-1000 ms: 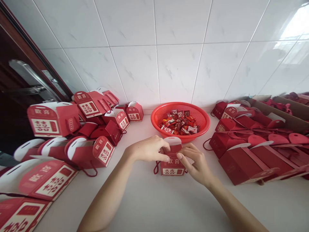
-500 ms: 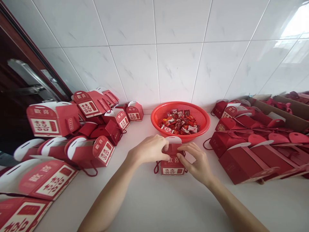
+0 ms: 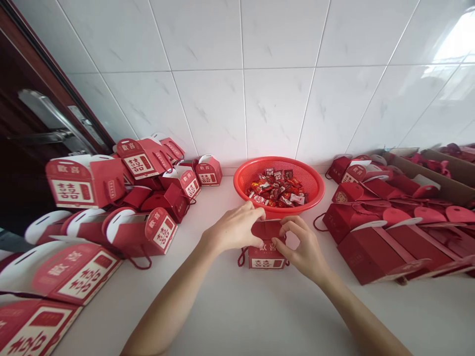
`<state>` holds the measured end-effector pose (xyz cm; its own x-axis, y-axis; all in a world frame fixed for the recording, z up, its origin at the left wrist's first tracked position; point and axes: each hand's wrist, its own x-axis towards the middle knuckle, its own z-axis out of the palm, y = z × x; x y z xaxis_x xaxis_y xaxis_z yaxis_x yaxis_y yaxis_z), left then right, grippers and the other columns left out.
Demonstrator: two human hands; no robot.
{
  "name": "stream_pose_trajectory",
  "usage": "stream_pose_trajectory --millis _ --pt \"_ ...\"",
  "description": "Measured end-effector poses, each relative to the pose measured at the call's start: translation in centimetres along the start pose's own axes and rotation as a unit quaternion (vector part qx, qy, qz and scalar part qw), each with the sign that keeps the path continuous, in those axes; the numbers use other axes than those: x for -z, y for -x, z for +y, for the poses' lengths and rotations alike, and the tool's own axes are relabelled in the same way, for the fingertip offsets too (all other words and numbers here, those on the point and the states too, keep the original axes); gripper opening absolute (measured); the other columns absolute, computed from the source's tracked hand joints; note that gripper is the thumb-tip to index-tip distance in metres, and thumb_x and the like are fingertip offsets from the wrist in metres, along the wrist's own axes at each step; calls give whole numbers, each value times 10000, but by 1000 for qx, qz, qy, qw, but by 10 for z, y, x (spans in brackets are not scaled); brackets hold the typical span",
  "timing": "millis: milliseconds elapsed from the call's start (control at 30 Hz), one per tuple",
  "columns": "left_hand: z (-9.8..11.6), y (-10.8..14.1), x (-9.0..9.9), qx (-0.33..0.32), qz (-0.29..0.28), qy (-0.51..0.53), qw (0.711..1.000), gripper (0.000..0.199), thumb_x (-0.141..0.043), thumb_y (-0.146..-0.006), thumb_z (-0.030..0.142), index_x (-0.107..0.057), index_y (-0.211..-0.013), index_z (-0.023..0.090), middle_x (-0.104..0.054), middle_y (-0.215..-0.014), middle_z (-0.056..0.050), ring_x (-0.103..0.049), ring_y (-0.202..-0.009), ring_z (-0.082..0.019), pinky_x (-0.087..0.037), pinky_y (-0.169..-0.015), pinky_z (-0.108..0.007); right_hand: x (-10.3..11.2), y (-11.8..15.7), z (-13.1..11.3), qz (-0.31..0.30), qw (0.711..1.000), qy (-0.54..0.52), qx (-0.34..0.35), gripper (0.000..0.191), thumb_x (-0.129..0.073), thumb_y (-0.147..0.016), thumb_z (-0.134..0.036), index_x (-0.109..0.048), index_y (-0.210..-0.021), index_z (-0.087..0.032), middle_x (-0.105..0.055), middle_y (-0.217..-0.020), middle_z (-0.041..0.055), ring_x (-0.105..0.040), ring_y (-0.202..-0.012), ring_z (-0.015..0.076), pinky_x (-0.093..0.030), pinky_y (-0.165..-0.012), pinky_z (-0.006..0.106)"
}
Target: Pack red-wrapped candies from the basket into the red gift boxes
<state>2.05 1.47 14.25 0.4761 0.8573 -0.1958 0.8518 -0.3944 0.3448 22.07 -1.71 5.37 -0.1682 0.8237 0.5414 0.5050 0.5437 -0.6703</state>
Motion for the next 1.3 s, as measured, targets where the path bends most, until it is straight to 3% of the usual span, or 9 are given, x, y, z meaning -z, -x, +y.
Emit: stream_pose_trajectory --millis 67,200,367,500,767,933,1067,1300 --pt "-4 -3 0 -9 -13 5 1000 354 -736 -730 427 -619 -1017 256 -611 -1142 -31 -610 -972 -239 -426 -707 -294 1 0 0 -1 1000 0 -4 191 -677 -846 -264 -532 -730 -221 -605 -904 53 -585 -850 212 -505 -751 342" --pt "-7 -9 3 -14 -34 18 999 373 -771 -701 447 -658 -991 242 -651 -1063 -26 -601 -1006 -249 -415 -717 -288 3 -1 2 7 1000 -9 -1 233 -669 -859 -307 -511 -711 -221 -604 -863 51 -577 -812 205 -494 -724 336" --pt "-9 -11 8 -14 -63 44 997 427 -770 -707 484 -676 -1044 239 -673 -1142 -30 -594 -1046 -249 -424 -744 -277 2 -3 8 23 997 -48 -57 216 -605 -908 -392 -551 -792 -217 -649 -834 46 -618 -790 201 -513 -740 343" --pt "-10 -12 8 -41 -83 54 994 397 -747 -758 449 -692 -1101 257 -666 -1183 -27 -574 -1116 -247 -424 -834 -278 -1 -5 15 -26 990 -82 -114 279 -596 -903 -468 -614 -980 -200 -713 -966 73 -678 -889 231 -537 -829 391" --pt "-10 -13 5 -26 -84 52 995 385 -750 -739 443 -725 -1088 283 -685 -1182 -25 -574 -1142 -265 -431 -846 -288 -5 -7 23 -114 971 -134 -163 440 -504 -940 -564 -677 -1066 -181 -736 -1116 99 -683 -1017 269 -522 -888 392" --pt "-9 -11 5 -20 -83 52 995 397 -745 -728 445 -726 -1092 289 -687 -1194 -16 -585 -1140 -260 -440 -837 -282 1 -10 22 -130 963 -135 -194 532 -446 -943 -622 -689 -1005 -153 -736 -991 82 -657 -921 260 -502 -780 329" --pt "-8 -10 4 -17 -82 59 995 398 -742 -729 429 -725 -1096 276 -688 -1212 -20 -618 -1099 -251 -453 -817 -277 5 -10 23 -154 961 -105 -206 561 -416 -941 -650 -649 -823 -154 -673 -783 48 -578 -731 200 -423 -626 284" --pt "-12 -14 2 -22 -76 78 994 389 -754 -702 444 -740 -1050 271 -705 -1169 -23 -619 -1096 -260 -456 -840 -284 9 -14 28 -134 948 -160 -242 566 -524 -855 -690 -551 -628 -172 -565 -627 23 -487 -619 151 -366 -592 282"
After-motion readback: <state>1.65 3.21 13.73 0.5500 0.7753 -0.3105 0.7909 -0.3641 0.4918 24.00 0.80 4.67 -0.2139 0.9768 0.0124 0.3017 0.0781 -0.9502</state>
